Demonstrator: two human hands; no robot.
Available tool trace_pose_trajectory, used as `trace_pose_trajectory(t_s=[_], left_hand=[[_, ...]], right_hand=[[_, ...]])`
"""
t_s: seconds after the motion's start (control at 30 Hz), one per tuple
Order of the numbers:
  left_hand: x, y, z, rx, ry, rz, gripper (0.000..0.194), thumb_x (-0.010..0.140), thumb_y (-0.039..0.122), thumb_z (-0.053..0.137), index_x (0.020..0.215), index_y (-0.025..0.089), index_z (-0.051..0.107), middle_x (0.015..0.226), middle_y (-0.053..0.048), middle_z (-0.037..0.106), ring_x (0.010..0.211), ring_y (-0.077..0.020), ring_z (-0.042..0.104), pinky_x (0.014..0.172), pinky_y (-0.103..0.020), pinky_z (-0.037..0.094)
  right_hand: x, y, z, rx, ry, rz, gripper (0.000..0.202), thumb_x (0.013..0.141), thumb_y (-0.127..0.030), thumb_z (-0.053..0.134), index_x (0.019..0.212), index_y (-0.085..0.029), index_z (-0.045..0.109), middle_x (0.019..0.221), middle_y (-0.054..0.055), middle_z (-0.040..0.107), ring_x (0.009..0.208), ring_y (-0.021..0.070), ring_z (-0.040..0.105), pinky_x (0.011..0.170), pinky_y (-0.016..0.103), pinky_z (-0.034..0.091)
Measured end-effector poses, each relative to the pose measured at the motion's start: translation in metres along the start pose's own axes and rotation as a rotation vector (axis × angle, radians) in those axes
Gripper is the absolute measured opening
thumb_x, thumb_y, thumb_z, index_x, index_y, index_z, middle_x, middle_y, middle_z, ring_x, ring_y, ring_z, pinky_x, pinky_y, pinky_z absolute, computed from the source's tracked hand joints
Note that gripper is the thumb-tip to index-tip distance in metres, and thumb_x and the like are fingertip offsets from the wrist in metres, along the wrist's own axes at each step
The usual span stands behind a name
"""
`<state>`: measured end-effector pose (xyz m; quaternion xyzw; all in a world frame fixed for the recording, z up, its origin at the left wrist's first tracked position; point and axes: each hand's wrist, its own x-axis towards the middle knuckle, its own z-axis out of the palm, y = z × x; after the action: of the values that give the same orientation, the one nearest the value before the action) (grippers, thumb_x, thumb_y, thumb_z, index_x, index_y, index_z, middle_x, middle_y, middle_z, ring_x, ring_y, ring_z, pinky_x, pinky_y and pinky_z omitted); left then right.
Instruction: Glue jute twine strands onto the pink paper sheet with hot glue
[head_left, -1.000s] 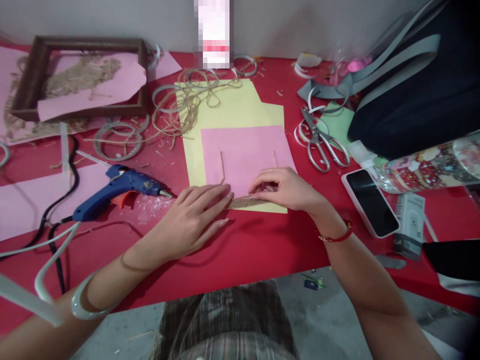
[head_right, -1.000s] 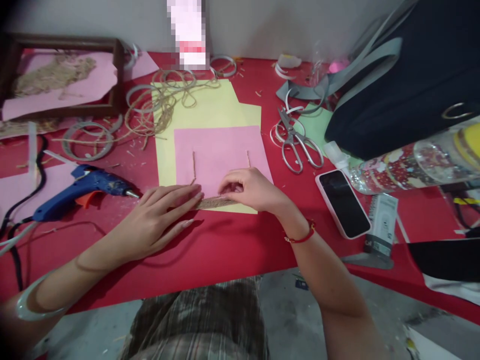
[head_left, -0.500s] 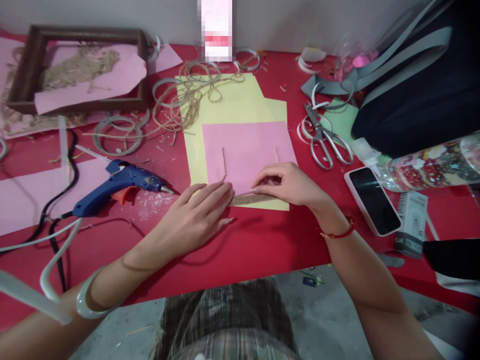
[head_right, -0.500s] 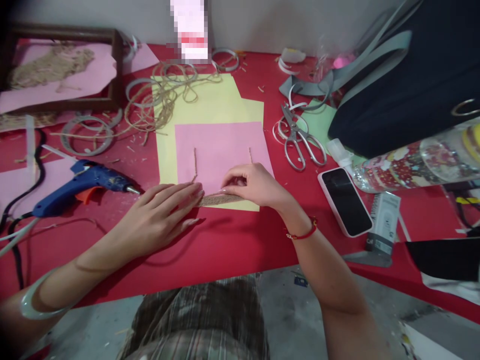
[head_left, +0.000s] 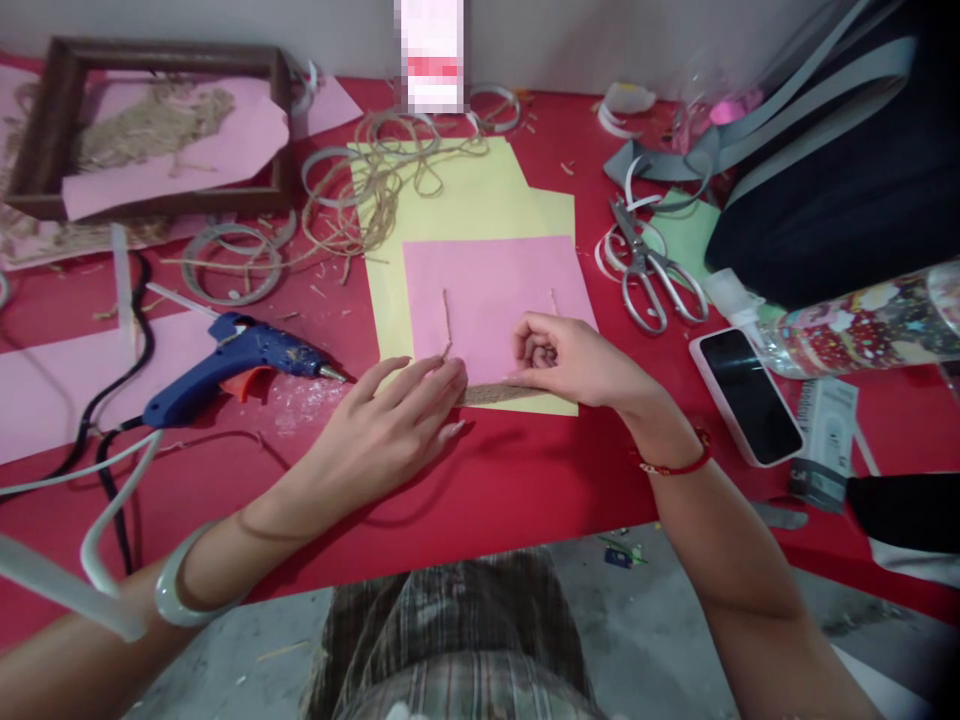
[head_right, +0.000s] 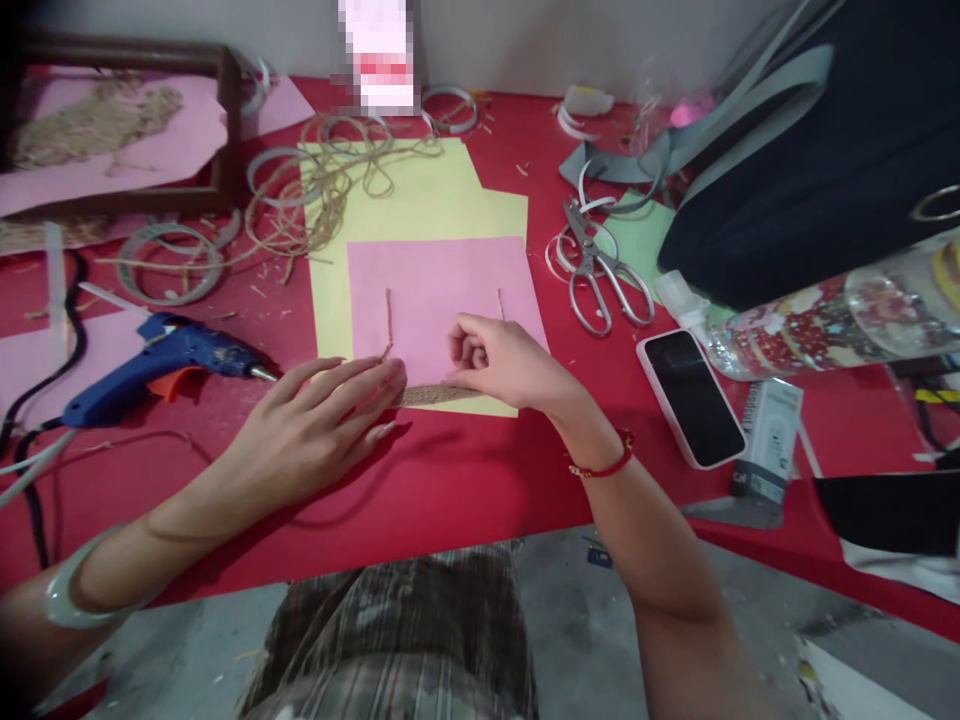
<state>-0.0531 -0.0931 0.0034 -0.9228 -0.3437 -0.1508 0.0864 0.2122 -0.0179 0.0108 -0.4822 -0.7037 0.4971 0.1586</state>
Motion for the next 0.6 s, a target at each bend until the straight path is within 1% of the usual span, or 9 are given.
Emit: trace_pose_trajectory(t_s=[0.1,0.23,0.33,0.43,0.5,0.53,0.6], left_hand=[[0.001,0.001,0.000,0.004,0.000,-0.001,0.033,0.109,0.026,0.061,0.137,0.011,0.071,0.141,-0.013,0.075,0.125,-0.0305,0.072,0.107,-0.045,0.054],[0.000,0.000,0.003,-0.015,0.012,-0.017,0.031,0.109,0.028,0.061,0.135,0.015,0.071,0.138,-0.013,0.076,0.126,-0.0298,0.071,0.110,-0.044,0.052],[-0.002,-0.006,0.005,-0.104,0.046,-0.028,0.030,0.111,0.032,0.056,0.130,0.015,0.073,0.133,-0.014,0.077,0.124,-0.0309,0.071,0.107,-0.046,0.053],[-0.004,-0.014,0.006,-0.235,0.065,-0.064,0.031,0.112,0.028,0.050,0.129,0.014,0.072,0.130,-0.016,0.076,0.115,-0.0300,0.072,0.100,-0.046,0.054],[-0.003,-0.016,0.006,-0.269,0.068,-0.100,0.033,0.111,0.025,0.049,0.134,0.015,0.069,0.129,-0.017,0.075,0.112,-0.0294,0.071,0.097,-0.045,0.054],[-0.002,-0.015,0.007,-0.271,0.061,-0.100,0.035,0.111,0.027,0.050,0.139,0.014,0.067,0.131,-0.018,0.074,0.115,-0.0304,0.070,0.097,-0.046,0.053],[0.001,-0.011,0.011,-0.263,0.018,-0.058,0.044,0.113,0.035,0.049,0.149,0.012,0.062,0.141,-0.021,0.069,0.125,-0.0345,0.065,0.102,-0.049,0.051]], right_hand=[[0.001,-0.002,0.000,-0.021,-0.020,0.009,0.022,0.079,-0.012,0.074,0.084,-0.023,0.055,0.072,-0.005,0.057,0.064,0.0129,0.051,0.060,0.028,0.038],[0.004,-0.004,-0.002,-0.045,-0.052,0.011,0.023,0.079,-0.011,0.075,0.083,-0.023,0.056,0.071,-0.004,0.059,0.066,0.0137,0.053,0.062,0.028,0.039],[0.006,-0.004,-0.003,-0.042,-0.081,0.000,0.020,0.079,-0.009,0.072,0.083,-0.022,0.057,0.073,-0.004,0.061,0.069,0.0143,0.057,0.064,0.028,0.042],[0.008,-0.003,-0.004,-0.031,-0.102,-0.007,0.019,0.078,-0.007,0.069,0.083,-0.022,0.058,0.074,-0.003,0.062,0.071,0.0147,0.059,0.067,0.029,0.043],[0.009,-0.003,-0.004,-0.037,-0.107,-0.011,0.019,0.077,-0.008,0.068,0.084,-0.022,0.058,0.075,-0.003,0.062,0.072,0.0148,0.059,0.068,0.029,0.043],[0.009,-0.003,-0.005,-0.043,-0.110,-0.014,0.018,0.078,-0.008,0.068,0.084,-0.022,0.058,0.075,-0.003,0.062,0.072,0.0149,0.059,0.068,0.029,0.043],[0.008,-0.004,-0.006,-0.053,-0.119,-0.021,0.016,0.079,-0.011,0.069,0.085,-0.022,0.058,0.076,-0.003,0.062,0.073,0.0151,0.059,0.069,0.029,0.043]])
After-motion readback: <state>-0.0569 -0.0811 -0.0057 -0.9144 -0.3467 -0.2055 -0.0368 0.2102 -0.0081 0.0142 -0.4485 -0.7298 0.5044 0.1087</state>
